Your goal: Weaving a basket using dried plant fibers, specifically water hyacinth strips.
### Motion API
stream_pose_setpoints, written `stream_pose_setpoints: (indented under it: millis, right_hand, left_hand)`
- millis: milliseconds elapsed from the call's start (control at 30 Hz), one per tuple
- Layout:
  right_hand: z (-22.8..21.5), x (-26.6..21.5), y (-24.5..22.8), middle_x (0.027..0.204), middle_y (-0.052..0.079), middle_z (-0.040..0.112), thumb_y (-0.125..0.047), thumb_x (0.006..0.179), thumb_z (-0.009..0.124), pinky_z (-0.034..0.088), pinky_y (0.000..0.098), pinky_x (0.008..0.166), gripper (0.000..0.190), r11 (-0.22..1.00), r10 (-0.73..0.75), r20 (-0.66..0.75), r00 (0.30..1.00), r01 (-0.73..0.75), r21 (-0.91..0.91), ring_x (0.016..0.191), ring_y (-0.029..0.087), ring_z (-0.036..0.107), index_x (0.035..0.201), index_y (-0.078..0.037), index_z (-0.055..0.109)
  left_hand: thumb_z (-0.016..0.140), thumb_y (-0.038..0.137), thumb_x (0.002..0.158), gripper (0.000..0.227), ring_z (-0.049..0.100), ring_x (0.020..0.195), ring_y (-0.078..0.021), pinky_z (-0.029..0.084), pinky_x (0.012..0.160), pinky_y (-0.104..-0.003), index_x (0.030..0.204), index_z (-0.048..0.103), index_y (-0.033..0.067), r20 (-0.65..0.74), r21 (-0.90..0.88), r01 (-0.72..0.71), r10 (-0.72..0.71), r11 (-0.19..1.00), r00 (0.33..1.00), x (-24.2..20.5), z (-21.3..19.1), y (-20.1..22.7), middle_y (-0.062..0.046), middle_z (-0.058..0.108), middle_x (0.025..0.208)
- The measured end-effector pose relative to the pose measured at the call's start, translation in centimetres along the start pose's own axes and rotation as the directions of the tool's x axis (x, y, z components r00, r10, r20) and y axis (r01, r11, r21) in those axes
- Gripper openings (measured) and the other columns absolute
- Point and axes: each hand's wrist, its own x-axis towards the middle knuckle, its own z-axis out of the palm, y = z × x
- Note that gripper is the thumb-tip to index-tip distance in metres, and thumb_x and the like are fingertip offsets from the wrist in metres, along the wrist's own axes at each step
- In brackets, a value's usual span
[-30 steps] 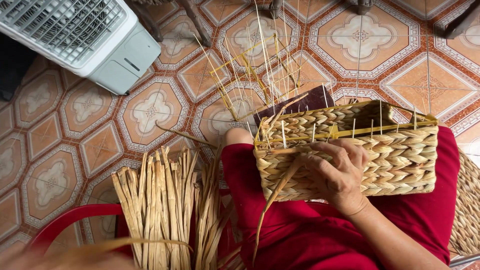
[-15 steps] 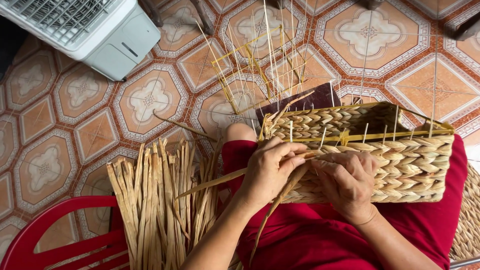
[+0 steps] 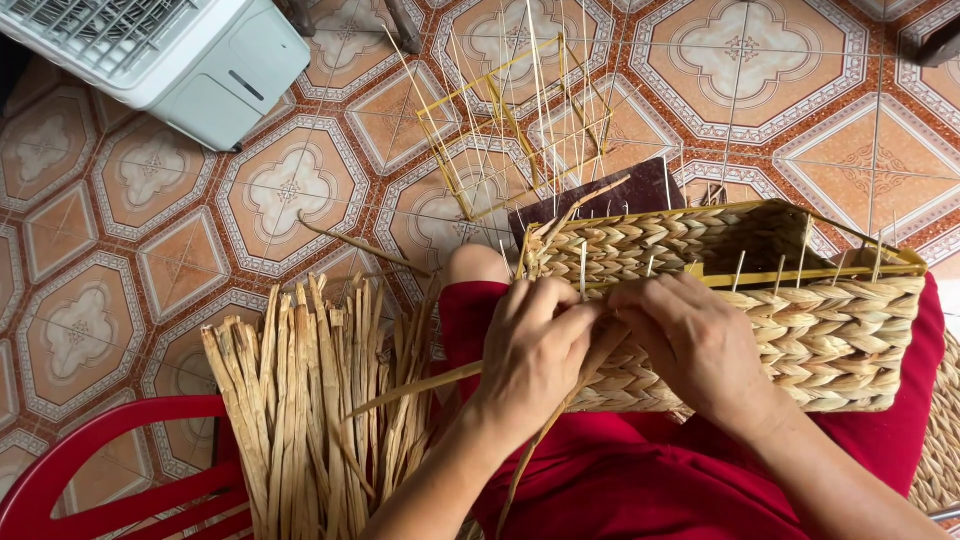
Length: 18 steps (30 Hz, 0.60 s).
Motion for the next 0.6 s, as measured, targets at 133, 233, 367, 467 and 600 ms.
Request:
stream_pose_setpoints:
  millis: [133,233,367,467,600]
  right_hand:
    - [0.9,1.4,-0.2,0.079,0.005,0.067,-0.013,0.090,0.072,0.052,0.0333,0.058,0.020,0.994,0.015,0.021,1.000,-0.013,-0.104,0.068,0.019,0.062,0.109,-0.008,0.071]
    - [0.7,1.1,-1.2,0.078,0.006,0.068,-0.013,0.091,0.074,0.051,0.0345,0.055,0.033,0.989,0.055,0.016,0.998,-0.052,-0.140,0.062,0.019,0.061,0.123,-0.003,0.070]
    - [-0.1,0.0,-1.8,0.089,0.006,0.069,-0.014,0.094,0.073,0.051,0.0338,0.061,0.033,0.999,0.034,-0.131,0.991,-0.031,0.027,0.069,0.015,0.063,0.122,-0.001,0.064]
    - [0.2,0.9,-2.9,0.100,0.006,0.073,-0.015,0.090,0.072,0.058,0.0326,0.068,0.032,0.993,-0.118,-0.023,0.993,0.119,0.023,0.081,0.017,0.071,0.120,-0.005,0.065]
    - [2.0,1.0,-1.3,0.090,0.008,0.071,-0.017,0.085,0.074,0.058,0.0373,0.063,0.036,1.000,0.013,0.074,0.997,-0.013,0.000,0.071,0.024,0.071,0.118,-0.005,0.068]
  left_hand:
    - [0.080,0.035,0.063,0.088,0.052,0.100,-0.0280,0.051,0.087,-0.042,0.136,0.059,-0.0098,0.118,0.051,-0.028,0.022,0.998,0.993,-2.2,-0.5,1.3,-0.016,0.055,0.109]
    - [0.074,0.002,0.082,0.053,0.062,0.096,-0.0259,0.056,0.077,-0.041,0.134,0.065,-0.0039,0.159,0.302,-0.090,0.043,0.949,0.986,-1.7,-1.3,1.0,-0.016,0.060,0.108]
    - [0.067,0.003,0.101,0.036,0.066,0.079,-0.0220,0.064,0.068,-0.031,0.136,0.062,0.0001,0.320,0.013,0.123,-0.120,0.992,0.940,-1.4,-1.7,-1.5,-0.018,0.061,0.107]
    - [0.062,0.018,0.110,0.013,0.066,0.064,-0.0145,0.058,0.062,-0.030,0.114,0.069,0.0073,0.631,0.028,0.317,-0.263,0.948,0.730,0.5,-4.4,-2.6,-0.008,0.072,0.091]
    - [0.077,0.019,0.086,0.023,0.063,0.072,-0.0208,0.055,0.066,-0.038,0.107,0.075,0.0088,0.042,0.073,0.069,-0.072,0.995,0.997,2.8,-9.8,1.2,-0.005,0.072,0.091]
